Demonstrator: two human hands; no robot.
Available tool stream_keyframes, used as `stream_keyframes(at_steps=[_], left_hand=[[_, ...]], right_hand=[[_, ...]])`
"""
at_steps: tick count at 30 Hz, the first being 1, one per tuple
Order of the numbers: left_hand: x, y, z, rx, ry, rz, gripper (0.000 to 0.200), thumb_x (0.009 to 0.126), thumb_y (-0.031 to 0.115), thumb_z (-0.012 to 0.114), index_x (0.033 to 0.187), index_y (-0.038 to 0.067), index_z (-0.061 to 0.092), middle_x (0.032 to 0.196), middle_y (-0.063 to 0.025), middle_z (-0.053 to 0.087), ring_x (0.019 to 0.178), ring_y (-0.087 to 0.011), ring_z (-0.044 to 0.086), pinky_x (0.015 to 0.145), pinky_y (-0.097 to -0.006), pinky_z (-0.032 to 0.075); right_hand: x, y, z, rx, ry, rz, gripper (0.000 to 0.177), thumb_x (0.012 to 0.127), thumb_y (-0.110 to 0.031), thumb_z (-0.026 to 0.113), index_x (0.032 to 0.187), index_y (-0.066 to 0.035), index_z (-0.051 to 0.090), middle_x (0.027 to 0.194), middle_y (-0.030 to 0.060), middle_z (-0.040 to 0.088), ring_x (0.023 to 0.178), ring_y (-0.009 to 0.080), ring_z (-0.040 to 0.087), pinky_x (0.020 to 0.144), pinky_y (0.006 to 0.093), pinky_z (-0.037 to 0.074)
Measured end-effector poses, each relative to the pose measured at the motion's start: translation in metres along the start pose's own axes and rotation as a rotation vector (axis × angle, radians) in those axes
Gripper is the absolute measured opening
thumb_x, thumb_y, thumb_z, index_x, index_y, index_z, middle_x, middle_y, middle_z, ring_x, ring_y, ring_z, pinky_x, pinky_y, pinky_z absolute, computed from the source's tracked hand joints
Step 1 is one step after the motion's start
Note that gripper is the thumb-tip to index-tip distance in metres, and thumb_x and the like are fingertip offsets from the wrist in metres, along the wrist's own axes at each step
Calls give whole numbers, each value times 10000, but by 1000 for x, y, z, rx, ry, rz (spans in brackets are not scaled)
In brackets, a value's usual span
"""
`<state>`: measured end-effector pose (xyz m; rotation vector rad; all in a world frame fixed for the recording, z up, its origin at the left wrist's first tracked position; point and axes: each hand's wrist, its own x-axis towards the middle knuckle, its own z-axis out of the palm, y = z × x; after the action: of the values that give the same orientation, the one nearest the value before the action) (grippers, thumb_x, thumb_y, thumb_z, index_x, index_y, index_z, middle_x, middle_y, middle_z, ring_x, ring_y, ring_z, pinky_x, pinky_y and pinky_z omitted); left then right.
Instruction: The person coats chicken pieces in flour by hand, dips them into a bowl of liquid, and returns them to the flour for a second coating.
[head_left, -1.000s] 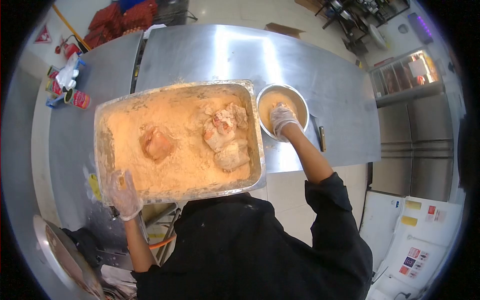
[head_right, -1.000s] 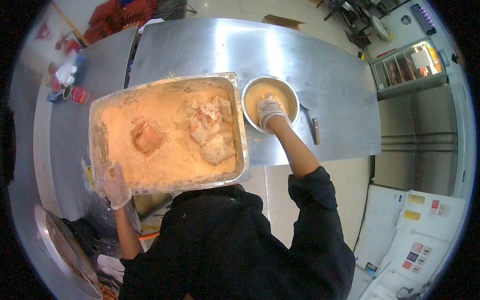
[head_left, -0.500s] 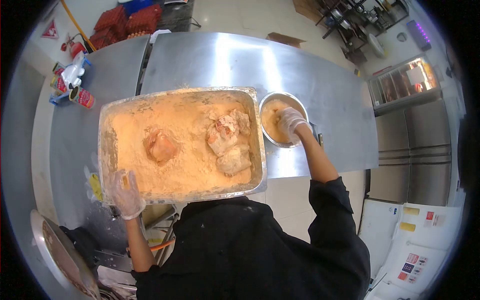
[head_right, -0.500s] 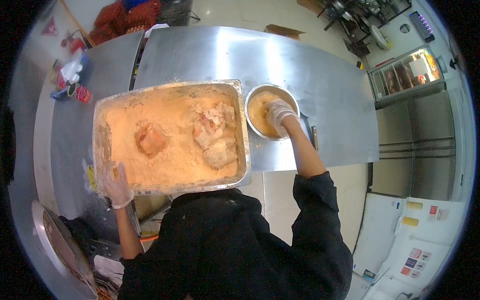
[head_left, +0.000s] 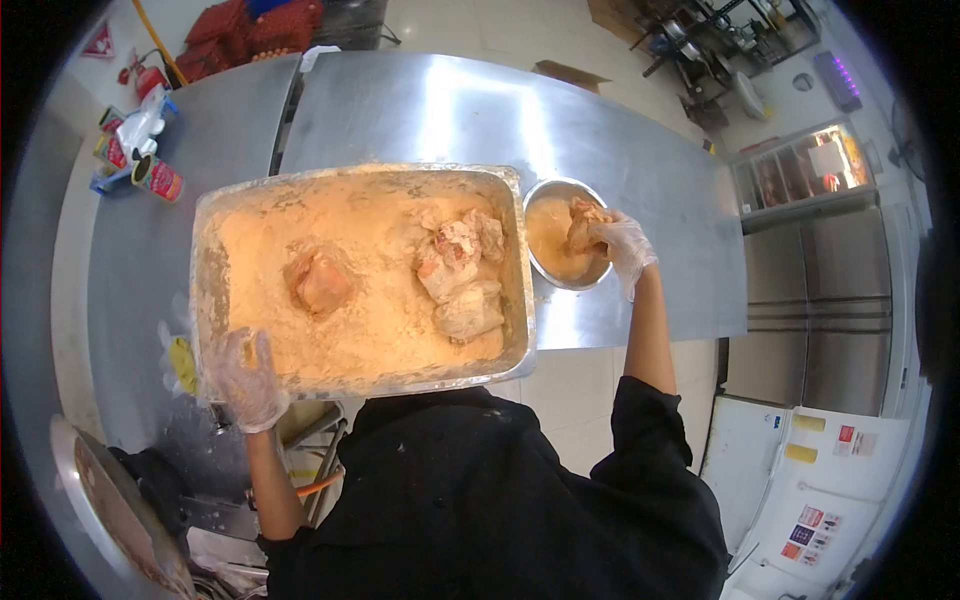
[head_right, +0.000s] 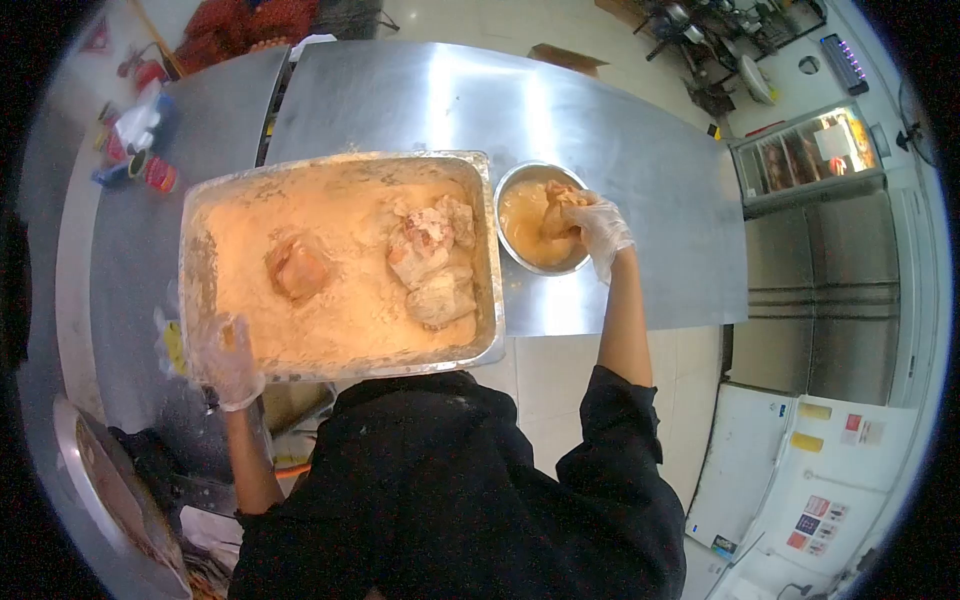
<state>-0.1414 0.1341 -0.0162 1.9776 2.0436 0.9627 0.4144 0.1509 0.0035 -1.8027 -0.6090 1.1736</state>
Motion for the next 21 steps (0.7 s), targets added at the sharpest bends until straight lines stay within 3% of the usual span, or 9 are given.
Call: stream_keyframes(at_steps=[3,7,8,11,14,15,17,19,21], left_hand=[[5,5,-7,-4,-29,40,199,855,164,675,946,-4,619,943,-182,610,960,-359,548,887,-440,426],[3,5,-8,142,20,255,220,860,191,664,945,-6,615,948,-195,609,951,-366,559,888,-443,428],[4,0,-8,96,13,202,227,862,199,662,944,-8,617,948,-200,607,946,-371,561,882,-442,432],[2,-6,-6,-9,-2,78,246,863,220,660,938,-12,625,949,-212,603,930,-382,570,861,-438,445],[2,-7,-7,-11,-11,48,257,852,231,671,932,-10,637,952,-219,601,919,-385,578,838,-434,458],[1,-9,-6,-5,-5,38,260,847,234,677,932,-9,641,952,-219,602,916,-384,580,833,-434,461],[0,-10,-7,-14,-23,12,264,839,236,686,943,-4,646,954,-220,603,919,-382,583,831,-432,464],[1,-8,-11,-42,-74,-17,268,835,232,691,964,2,646,958,-222,603,931,-379,584,836,-430,464],[-2,-14,-8,5,12,119,265,836,225,690,979,7,643,955,-217,603,916,-378,587,822,-430,468]], right_hand=[[-13,-8,7,19,-3,-56,301,837,-66,651,1131,3,646,981,94,670,798,155,649,692,281,547],[-18,-31,12,-542,-16,-168,269,823,-60,654,1083,9,667,937,101,682,762,171,663,691,266,563],[-25,-46,23,-707,-31,-267,260,818,-57,653,1070,8,673,916,101,687,744,171,667,679,260,568],[-47,-70,70,-325,-161,-297,292,822,-113,672,1100,-24,673,920,98,699,731,161,667,635,260,568],[-101,-120,151,-673,-151,-117,262,839,-154,672,1083,-57,682,939,93,703,733,157,668,610,271,574],[-106,-118,171,-790,-240,-218,293,872,-236,646,1113,-69,661,933,100,703,736,164,673,623,293,581],[-100,-103,205,-957,-404,-397,304,887,-168,608,1176,-78,636,958,103,686,651,136,636,569,242,548],[-113,-108,253,-1172,-567,-526,390,905,-337,580,1229,-120,601,969,127,688,832,242,672,779,361,561],[-112,-100,282,-1026,-592,-574,375,905,-323,580,1225,-129,604,1008,123,677,862,258,663,817,362,547]])
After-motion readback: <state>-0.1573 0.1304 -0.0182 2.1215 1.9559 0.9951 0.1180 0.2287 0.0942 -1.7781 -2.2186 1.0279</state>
